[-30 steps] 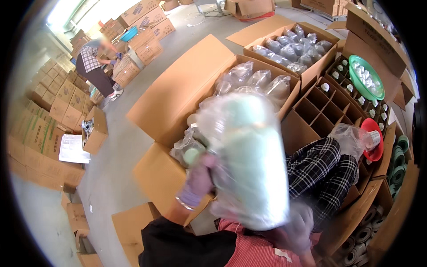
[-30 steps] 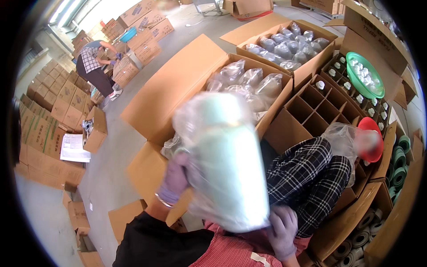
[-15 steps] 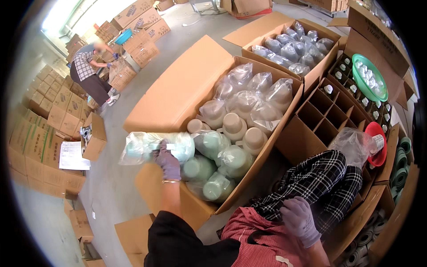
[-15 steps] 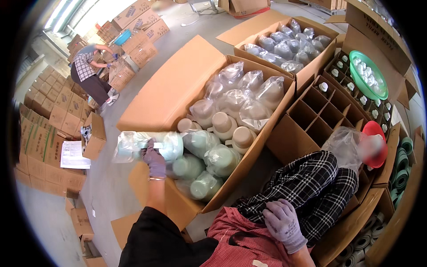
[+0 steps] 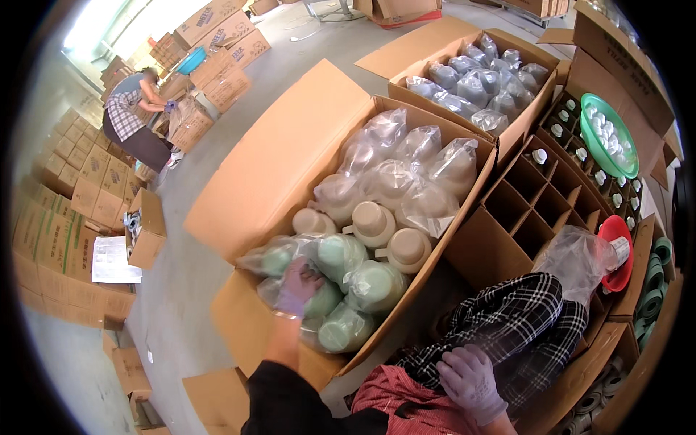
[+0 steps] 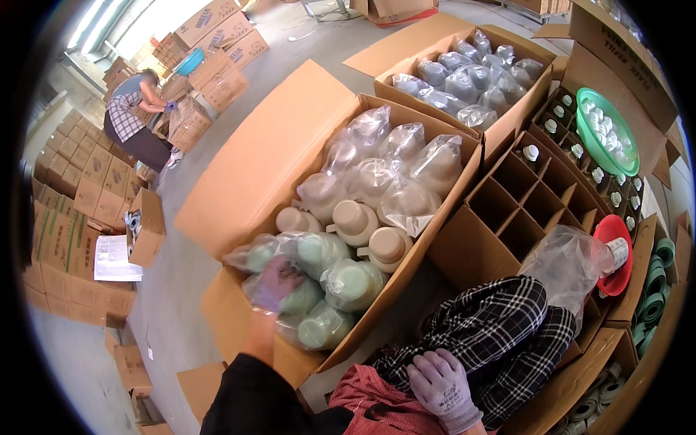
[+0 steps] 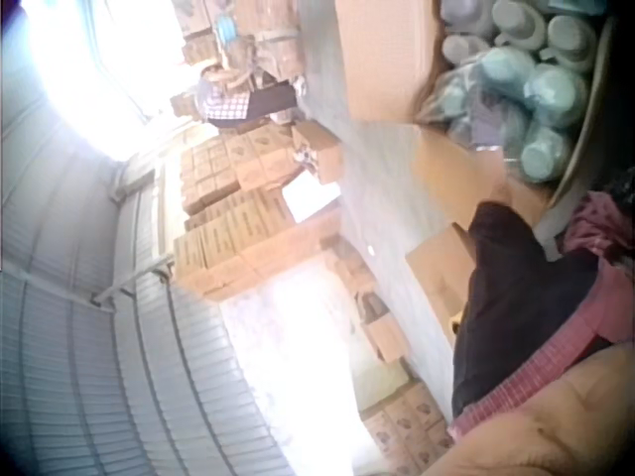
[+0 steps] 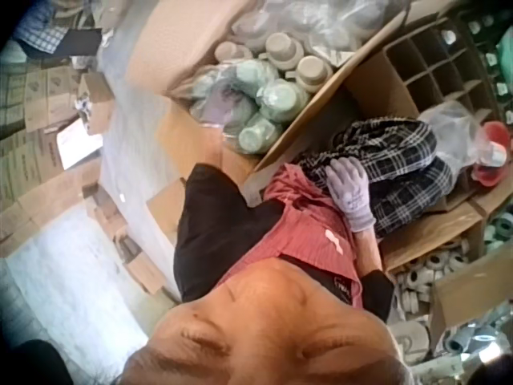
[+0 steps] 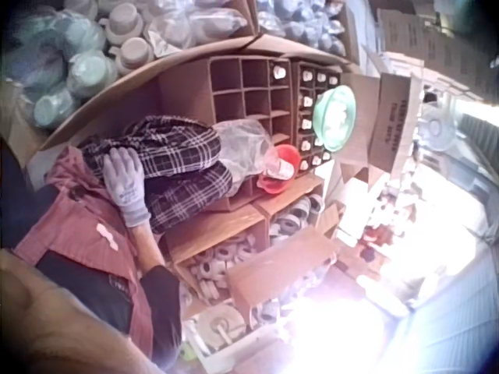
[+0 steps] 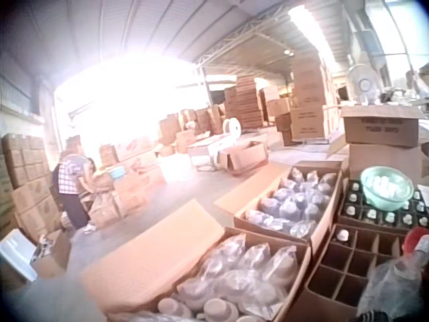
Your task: The person assembles thermos flasks by picking up a flask body, inserting a metal liner, and screwing on a lid. They then place a plastic bag over the assembled flask and put it into a cardboard box. This process is repeated for multiple flasks.
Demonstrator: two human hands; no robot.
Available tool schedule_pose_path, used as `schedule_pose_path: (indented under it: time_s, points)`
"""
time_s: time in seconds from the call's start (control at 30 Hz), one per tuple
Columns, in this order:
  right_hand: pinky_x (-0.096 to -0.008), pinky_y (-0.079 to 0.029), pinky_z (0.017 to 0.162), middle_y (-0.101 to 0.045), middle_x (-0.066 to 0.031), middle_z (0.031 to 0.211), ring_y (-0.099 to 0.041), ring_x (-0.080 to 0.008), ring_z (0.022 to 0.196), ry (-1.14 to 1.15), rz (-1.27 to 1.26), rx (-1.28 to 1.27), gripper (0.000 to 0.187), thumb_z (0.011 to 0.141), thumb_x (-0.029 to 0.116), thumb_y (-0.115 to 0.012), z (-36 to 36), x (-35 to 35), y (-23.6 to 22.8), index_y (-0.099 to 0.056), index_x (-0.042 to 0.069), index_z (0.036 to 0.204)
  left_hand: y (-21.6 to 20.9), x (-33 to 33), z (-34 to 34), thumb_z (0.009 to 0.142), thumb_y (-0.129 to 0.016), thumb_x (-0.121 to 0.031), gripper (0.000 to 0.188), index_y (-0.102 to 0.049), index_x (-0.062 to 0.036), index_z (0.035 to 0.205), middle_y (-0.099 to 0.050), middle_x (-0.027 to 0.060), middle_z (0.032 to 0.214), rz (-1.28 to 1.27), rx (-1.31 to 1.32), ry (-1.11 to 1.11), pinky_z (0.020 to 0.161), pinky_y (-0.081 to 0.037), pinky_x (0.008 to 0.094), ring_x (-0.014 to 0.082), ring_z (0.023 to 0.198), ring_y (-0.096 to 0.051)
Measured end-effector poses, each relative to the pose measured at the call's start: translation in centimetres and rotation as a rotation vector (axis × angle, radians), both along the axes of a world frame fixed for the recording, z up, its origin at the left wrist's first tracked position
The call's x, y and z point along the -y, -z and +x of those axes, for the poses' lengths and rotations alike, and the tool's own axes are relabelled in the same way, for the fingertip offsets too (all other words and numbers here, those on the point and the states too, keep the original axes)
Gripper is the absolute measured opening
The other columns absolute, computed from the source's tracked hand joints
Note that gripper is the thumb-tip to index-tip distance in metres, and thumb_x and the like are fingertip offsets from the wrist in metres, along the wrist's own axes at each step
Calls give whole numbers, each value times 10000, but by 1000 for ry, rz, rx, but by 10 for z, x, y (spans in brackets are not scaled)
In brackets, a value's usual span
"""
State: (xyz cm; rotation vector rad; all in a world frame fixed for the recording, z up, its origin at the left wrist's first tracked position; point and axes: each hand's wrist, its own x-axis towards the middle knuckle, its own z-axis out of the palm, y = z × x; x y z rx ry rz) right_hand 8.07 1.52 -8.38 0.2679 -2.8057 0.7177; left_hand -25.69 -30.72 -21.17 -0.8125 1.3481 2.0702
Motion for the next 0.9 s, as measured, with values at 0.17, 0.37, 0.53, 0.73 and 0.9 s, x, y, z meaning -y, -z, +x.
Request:
schedule_pose_path:
  time_s: [0.17,0.37,0.53,0.73,0.9]
  points:
    - [-413,-473,941,-623,-42,1063,-569,-223,1050,39,42,4,250,726,170,-682,-8,2,9,-671,92,963,-101,-43,-42,935,-572,-212,230,-677,-15,990,-640,44,840,-588,-791,117,665,-455,280,149,739,-564]
    - [-395,-479,919,-633,-36,1034,-586,-210,1006,-15,51,0,236,717,171,-681,-9,1,7,-673,96,942,53,66,-181,910,-516,-187,297,-717,-2,1025,-685,219,1035,-1573,-437,1138,842,-523,430,320,1003,-642]
    - [-433,-495,887,-623,-52,1048,-581,-239,1022,44,-23,-55,267,683,128,-697,-7,-1,7,-669,78,944,166,133,-202,867,-612,-465,584,-573,-140,1350,-535,220,1389,-1686,-299,1175,1064,-435,491,415,1293,-495]
    - [-441,-493,907,-623,-44,1067,-575,-241,1039,92,19,3,232,727,139,-692,-9,8,5,-671,80,951,8,29,-149,778,-741,-362,509,-664,-75,1191,-699,172,1113,-1484,-410,1436,869,-556,416,351,1007,-685]
    - [-424,-464,965,-604,-93,1158,-576,-276,1058,77,-216,-6,373,753,156,-719,-14,4,-18,-636,68,1106,-176,2,-69,745,-771,-124,293,-653,33,962,-656,56,844,-803,-656,796,661,-539,294,141,722,-621]
